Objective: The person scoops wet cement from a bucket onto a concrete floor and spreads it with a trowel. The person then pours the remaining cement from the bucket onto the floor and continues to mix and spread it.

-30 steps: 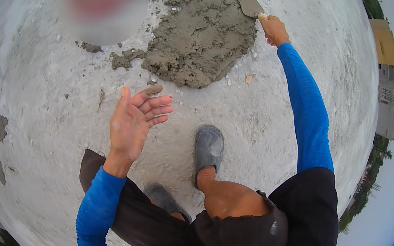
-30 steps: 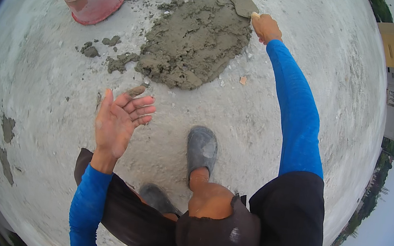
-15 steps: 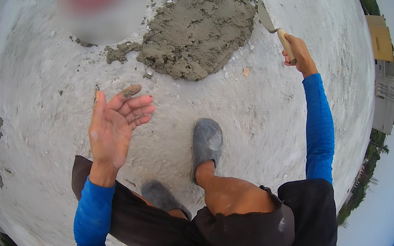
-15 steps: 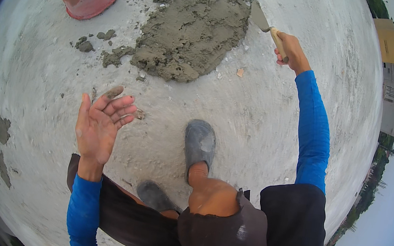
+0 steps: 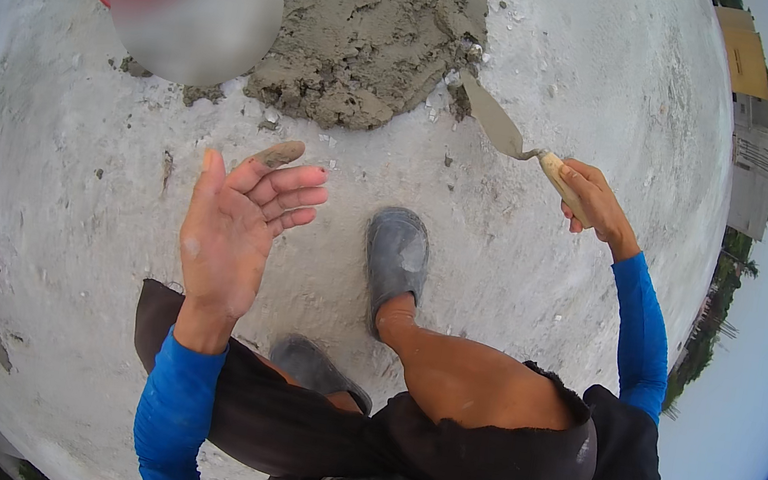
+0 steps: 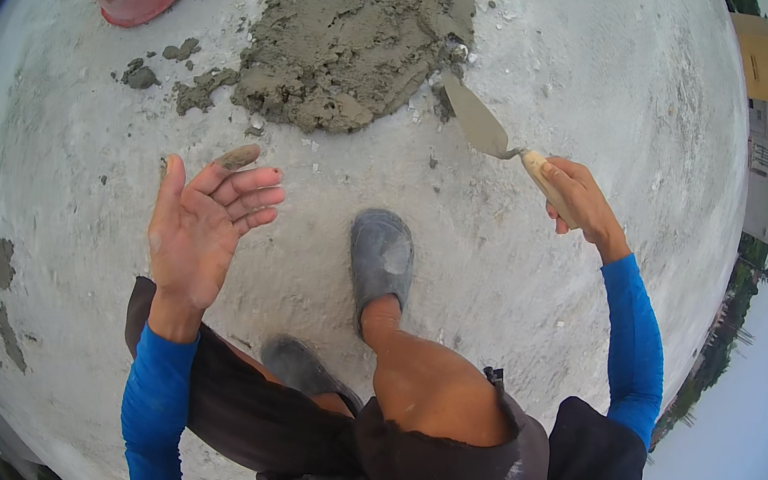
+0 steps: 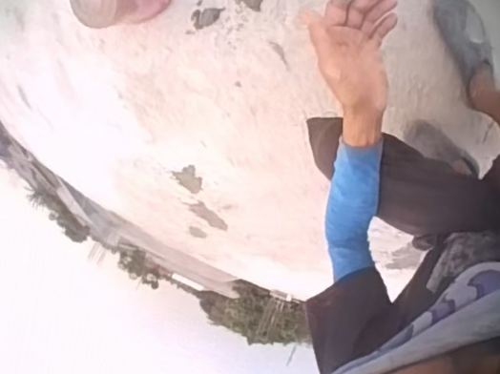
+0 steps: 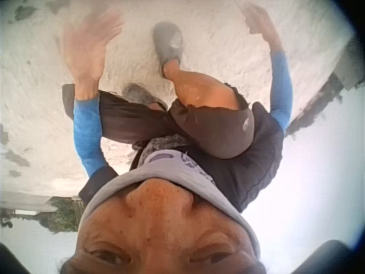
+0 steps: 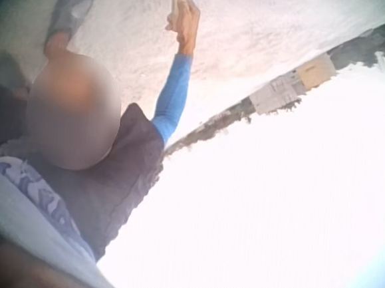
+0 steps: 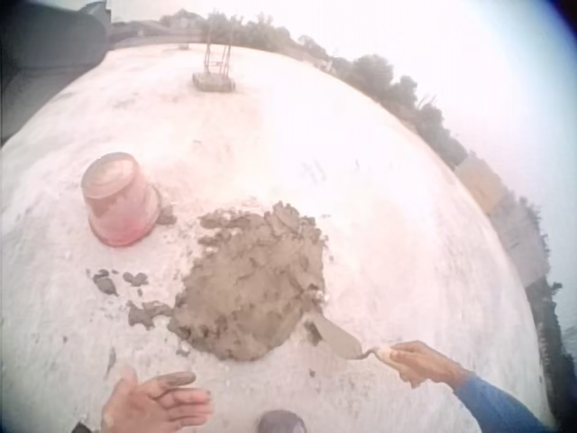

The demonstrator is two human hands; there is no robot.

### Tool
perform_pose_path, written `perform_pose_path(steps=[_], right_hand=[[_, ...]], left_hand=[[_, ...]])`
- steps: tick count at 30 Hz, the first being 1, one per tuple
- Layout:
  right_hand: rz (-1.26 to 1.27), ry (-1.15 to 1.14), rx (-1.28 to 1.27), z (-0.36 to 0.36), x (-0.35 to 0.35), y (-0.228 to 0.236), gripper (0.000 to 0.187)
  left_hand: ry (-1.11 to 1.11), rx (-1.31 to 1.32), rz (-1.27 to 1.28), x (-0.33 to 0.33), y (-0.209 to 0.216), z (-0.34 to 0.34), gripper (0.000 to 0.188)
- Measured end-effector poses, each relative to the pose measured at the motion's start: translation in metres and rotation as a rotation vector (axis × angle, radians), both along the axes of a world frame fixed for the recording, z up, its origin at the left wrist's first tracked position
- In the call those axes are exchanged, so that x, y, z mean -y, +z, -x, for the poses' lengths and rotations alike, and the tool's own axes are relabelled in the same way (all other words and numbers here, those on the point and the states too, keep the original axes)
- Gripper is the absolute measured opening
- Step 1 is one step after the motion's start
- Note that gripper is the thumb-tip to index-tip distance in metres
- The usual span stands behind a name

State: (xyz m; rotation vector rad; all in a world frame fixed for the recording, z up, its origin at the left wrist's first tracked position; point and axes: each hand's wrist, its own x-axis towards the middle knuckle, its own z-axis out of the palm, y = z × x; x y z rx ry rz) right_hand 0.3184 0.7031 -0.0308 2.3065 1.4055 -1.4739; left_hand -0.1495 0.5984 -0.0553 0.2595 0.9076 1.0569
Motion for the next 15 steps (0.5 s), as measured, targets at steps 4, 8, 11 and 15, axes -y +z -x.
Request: perform_pose_path(steps=[4,8,11,15], right_hand=[[-0.236,0.087,-0.044,0.018,-0.067,-0.040,0.061],[-0.283,0.198,-0.068,0.037,-0.132,-0.078,0.063],[-0.245,0.308,0.045,0.049,-0.136,-0.080,0.062],[-0.231,0.434,0.220,0.044,-0.079,-0.053,0.061]], left_hand=[[-0.058,-0.012,0.027,-0.007,-0.002,-0.011,0.084],[-0.073,-0.066,0.082,-0.010,-0.007,-0.013,0.085],[-0.049,-0.044,0.072,-0.006,-0.008,-0.008,0.081],[-0.008,-0.022,0.054,0.000,-0.003,0.004,0.081]])
